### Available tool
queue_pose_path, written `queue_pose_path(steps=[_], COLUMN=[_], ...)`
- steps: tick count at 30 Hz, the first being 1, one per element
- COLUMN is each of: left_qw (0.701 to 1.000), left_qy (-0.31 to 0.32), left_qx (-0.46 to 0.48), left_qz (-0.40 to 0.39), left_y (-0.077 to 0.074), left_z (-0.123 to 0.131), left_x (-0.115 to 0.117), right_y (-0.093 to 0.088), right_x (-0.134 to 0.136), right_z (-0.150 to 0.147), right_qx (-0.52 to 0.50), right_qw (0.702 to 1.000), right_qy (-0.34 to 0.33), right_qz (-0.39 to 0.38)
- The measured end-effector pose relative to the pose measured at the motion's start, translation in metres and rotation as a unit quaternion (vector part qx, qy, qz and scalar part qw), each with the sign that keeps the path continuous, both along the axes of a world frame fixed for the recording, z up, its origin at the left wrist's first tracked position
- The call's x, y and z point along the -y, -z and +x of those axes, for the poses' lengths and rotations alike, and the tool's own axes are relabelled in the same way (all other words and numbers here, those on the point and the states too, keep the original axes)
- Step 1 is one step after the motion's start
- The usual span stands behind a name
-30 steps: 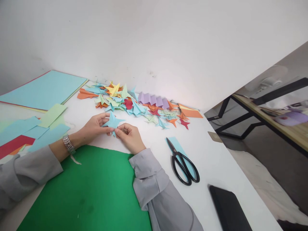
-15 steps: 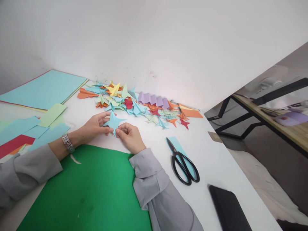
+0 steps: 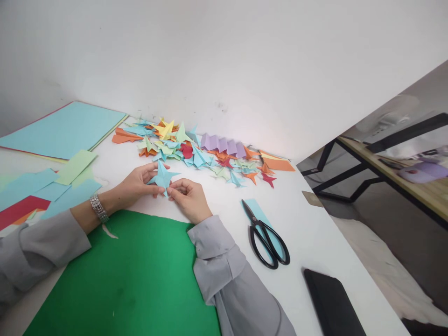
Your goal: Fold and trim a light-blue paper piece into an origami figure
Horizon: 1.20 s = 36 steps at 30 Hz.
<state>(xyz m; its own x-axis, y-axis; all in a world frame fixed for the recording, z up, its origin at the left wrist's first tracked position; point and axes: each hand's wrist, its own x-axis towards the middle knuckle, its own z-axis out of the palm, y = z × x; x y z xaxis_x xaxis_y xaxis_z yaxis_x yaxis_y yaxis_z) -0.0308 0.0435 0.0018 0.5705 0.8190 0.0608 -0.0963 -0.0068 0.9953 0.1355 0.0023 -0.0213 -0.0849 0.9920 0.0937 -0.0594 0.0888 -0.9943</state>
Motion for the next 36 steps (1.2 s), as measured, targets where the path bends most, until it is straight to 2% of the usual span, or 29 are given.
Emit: queue_pose_path(steps=[5, 10, 15, 17, 23, 36], left_qw=[1.0, 0.998, 0.992, 0.991, 0.994, 0.992], left_qy=[-0.014, -0.051, -0.098, -0.101, -0.093, -0.109], left_qx=[-0.021, -0.012, -0.011, -0.003, -0.019, -0.059], left_qz=[0.0, -0.03, -0.073, -0.082, -0.053, -0.027], left_y=[0.0006, -0.0004, -0.0016, -0.0015, -0.0001, 0.0021], left_z=[0.0018, 0.0038, 0.0054, 0.0057, 0.0057, 0.005], left_x=[0.0, 0.0, 0.0007, 0.0009, 0.0011, 0.0031], right_y=[-0.001, -0.0029, -0.0031, -0.0025, -0.0027, 0.0017], right_x=[0.001, 0.0046, 0.0064, 0.0066, 0.0082, 0.0076], right_z=[-0.0017, -0.0045, -0.0033, -0.0031, -0.0056, -0.005], right_qx=[0.014, 0.076, 0.047, 0.071, 0.191, 0.204], right_qw=[0.999, 0.993, 0.992, 0.987, 0.961, 0.953], right_qy=[0.033, 0.064, 0.064, 0.082, 0.087, 0.112], right_qz=[0.01, 0.068, 0.095, 0.119, 0.182, 0.194])
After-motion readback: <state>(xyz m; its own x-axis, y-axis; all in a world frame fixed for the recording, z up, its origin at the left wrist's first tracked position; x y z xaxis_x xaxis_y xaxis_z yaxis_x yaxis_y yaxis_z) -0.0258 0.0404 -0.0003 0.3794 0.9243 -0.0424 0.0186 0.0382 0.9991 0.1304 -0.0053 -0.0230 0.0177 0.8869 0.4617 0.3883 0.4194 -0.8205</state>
